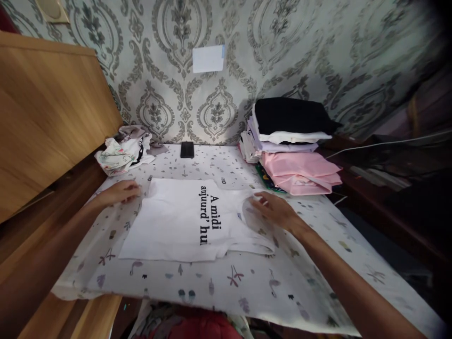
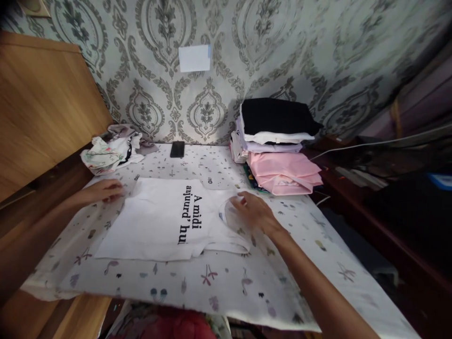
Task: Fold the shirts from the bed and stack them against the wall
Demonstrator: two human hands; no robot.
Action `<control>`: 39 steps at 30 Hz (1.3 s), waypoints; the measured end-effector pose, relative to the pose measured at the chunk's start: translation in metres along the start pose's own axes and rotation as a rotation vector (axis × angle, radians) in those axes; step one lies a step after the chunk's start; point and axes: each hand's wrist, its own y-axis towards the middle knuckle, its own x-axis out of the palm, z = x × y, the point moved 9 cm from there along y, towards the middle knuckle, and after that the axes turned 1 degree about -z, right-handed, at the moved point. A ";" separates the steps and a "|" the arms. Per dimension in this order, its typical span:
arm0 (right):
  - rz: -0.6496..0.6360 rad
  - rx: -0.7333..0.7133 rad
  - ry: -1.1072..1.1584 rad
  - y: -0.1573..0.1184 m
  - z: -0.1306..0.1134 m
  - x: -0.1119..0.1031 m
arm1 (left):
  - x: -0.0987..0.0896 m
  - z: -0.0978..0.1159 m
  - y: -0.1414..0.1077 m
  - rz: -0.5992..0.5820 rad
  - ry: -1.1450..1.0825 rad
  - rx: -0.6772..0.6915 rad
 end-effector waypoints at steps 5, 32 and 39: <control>0.085 0.054 -0.198 0.042 -0.012 0.018 | -0.006 0.012 0.067 0.313 0.172 -0.028; 0.131 0.005 0.016 -0.053 -0.009 0.017 | 0.102 0.180 0.125 0.139 0.416 0.570; 0.145 0.016 0.210 -0.065 -0.011 0.015 | 0.143 0.206 0.149 -0.321 0.454 0.510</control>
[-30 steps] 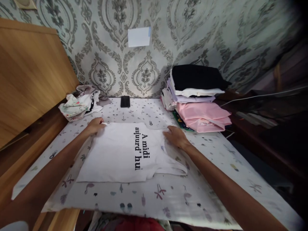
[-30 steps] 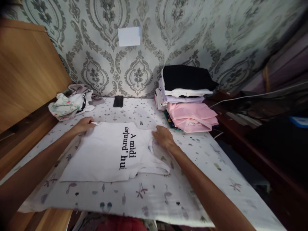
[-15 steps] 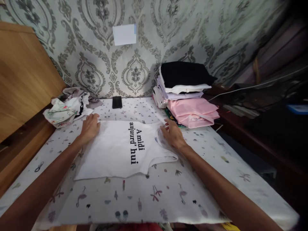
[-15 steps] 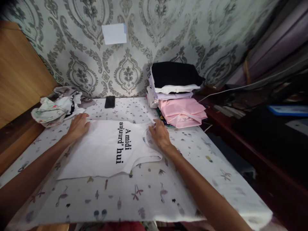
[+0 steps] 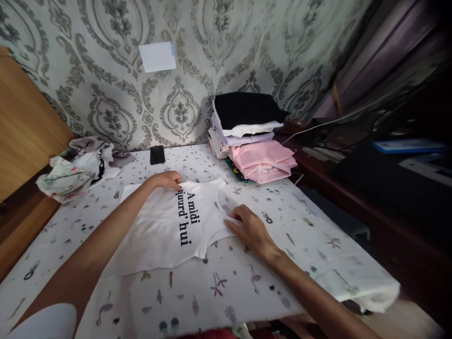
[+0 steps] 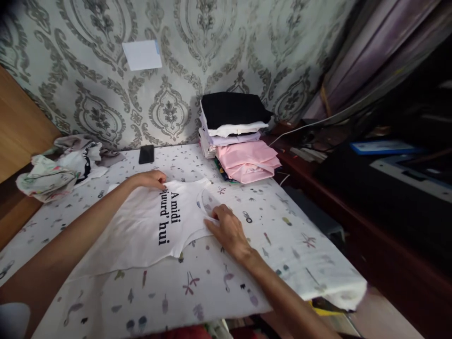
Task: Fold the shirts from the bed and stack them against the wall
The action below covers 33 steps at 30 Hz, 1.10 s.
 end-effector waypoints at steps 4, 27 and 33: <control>0.048 0.034 0.332 0.003 0.005 -0.004 | -0.007 0.014 -0.010 -0.104 -0.197 0.086; -0.151 0.141 0.681 0.004 0.018 0.015 | -0.017 0.012 -0.013 0.589 0.178 0.055; -0.126 0.080 0.611 0.005 0.020 0.009 | 0.013 0.080 0.037 0.349 -0.018 0.138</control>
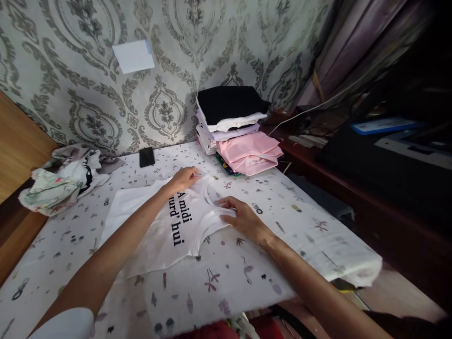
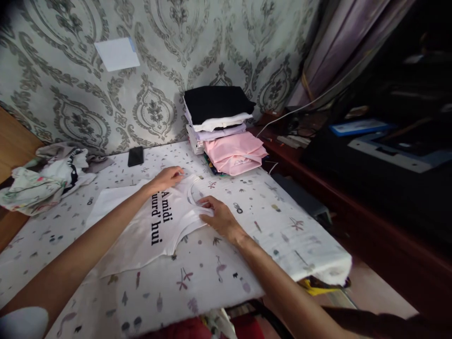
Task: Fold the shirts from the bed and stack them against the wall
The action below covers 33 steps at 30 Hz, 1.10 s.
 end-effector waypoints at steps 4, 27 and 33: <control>0.014 -0.001 0.007 -0.004 0.001 -0.003 | 0.020 0.024 0.027 -0.082 -0.037 -0.057; -0.123 -0.616 -0.906 -0.065 -0.053 0.073 | -0.034 0.008 -0.164 0.134 -0.050 0.138; -0.098 -0.650 -0.793 -0.057 -0.060 0.062 | -0.002 0.039 -0.235 -0.231 0.065 0.251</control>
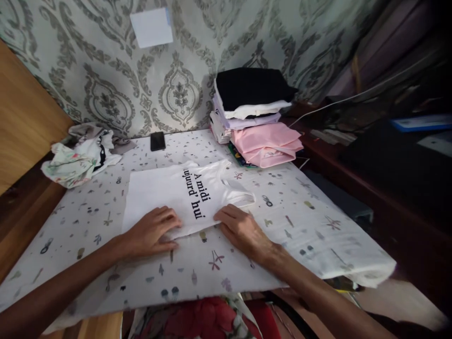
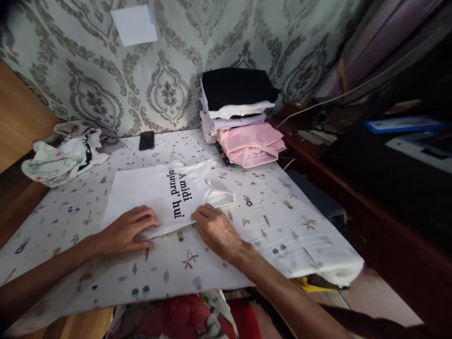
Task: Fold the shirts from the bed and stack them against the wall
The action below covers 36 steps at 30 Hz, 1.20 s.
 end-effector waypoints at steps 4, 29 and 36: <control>-0.053 -0.047 0.057 0.003 -0.006 -0.009 | 0.004 0.004 -0.011 -0.034 0.162 -0.035; -0.251 0.063 0.095 0.144 0.015 0.052 | -0.051 -0.051 -0.020 -0.030 -0.071 -0.288; -0.269 0.131 -0.146 0.181 0.063 0.103 | -0.026 -0.158 0.008 0.272 0.156 -0.540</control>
